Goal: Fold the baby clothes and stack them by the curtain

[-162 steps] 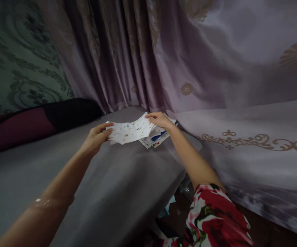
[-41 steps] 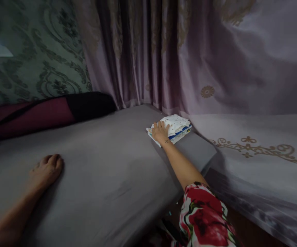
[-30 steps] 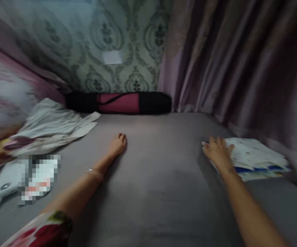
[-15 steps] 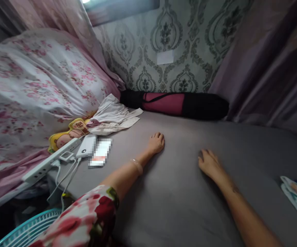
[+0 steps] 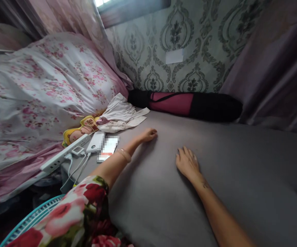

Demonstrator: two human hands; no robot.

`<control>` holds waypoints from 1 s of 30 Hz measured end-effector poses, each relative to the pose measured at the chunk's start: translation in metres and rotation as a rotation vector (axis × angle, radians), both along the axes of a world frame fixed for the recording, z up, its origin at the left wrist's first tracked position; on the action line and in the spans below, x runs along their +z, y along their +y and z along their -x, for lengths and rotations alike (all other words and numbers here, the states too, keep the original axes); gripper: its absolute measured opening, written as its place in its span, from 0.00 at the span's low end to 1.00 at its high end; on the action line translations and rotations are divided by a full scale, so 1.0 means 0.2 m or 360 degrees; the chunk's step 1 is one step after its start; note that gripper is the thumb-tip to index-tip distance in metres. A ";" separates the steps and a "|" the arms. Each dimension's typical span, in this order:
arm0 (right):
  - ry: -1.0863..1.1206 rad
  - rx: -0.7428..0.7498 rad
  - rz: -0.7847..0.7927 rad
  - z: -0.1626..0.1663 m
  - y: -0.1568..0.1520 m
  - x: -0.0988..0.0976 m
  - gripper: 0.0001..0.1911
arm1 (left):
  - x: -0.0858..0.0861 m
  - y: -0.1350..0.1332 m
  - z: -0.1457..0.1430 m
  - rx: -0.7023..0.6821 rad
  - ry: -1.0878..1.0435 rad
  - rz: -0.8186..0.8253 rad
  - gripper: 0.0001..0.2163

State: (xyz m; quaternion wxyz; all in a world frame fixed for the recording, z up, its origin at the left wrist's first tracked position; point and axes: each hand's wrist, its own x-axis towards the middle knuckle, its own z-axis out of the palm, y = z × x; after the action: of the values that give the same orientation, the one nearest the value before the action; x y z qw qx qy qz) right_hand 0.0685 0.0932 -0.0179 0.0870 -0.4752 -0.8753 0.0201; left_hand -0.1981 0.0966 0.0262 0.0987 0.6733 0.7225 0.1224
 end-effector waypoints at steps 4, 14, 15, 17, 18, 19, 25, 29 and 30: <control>0.0056 -0.0011 -0.0061 0.00 -0.01 -0.03 0.24 | 0.13 -0.10 0.36 0.0452 0.0108 -0.0080 0.16; 0.0026 -0.0077 -0.0212 0.03 -0.08 -0.02 0.25 | 0.36 -0.38 1.05 0.1304 0.0620 -0.0166 0.22; 0.0020 -0.0077 -0.0218 0.03 -0.08 -0.02 0.25 | 0.36 -0.39 1.08 0.1344 0.0594 -0.0131 0.22; 0.0018 -0.0068 -0.0235 0.03 -0.08 -0.02 0.25 | 0.35 -0.41 1.12 0.1398 0.0497 -0.0078 0.21; 0.0021 -0.0061 -0.0243 0.03 -0.08 -0.02 0.25 | 0.35 -0.41 1.13 0.1418 0.0426 -0.0066 0.20; 0.0028 -0.0053 -0.0249 0.03 -0.08 -0.02 0.25 | 0.35 -0.41 1.13 0.1436 0.0355 -0.0060 0.19; 0.0028 -0.0034 -0.0282 0.03 -0.07 -0.03 0.24 | 0.43 -0.34 1.10 0.1561 0.0186 -0.0350 0.15; -0.0010 -0.0045 -0.0269 0.04 -0.08 -0.02 0.24 | 0.55 -0.17 1.03 0.1376 0.0090 -0.0740 0.15; -0.0013 -0.0046 -0.0264 0.04 -0.08 -0.02 0.24 | 0.57 -0.12 1.00 0.1287 0.0030 -0.0813 0.15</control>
State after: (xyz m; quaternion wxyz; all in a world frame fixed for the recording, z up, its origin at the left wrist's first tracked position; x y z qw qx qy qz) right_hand 0.0610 0.0777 -0.0216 0.1226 -0.4790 -0.8674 -0.0556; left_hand -0.3982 0.0734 0.1409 -0.1320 0.3420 0.8741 0.3187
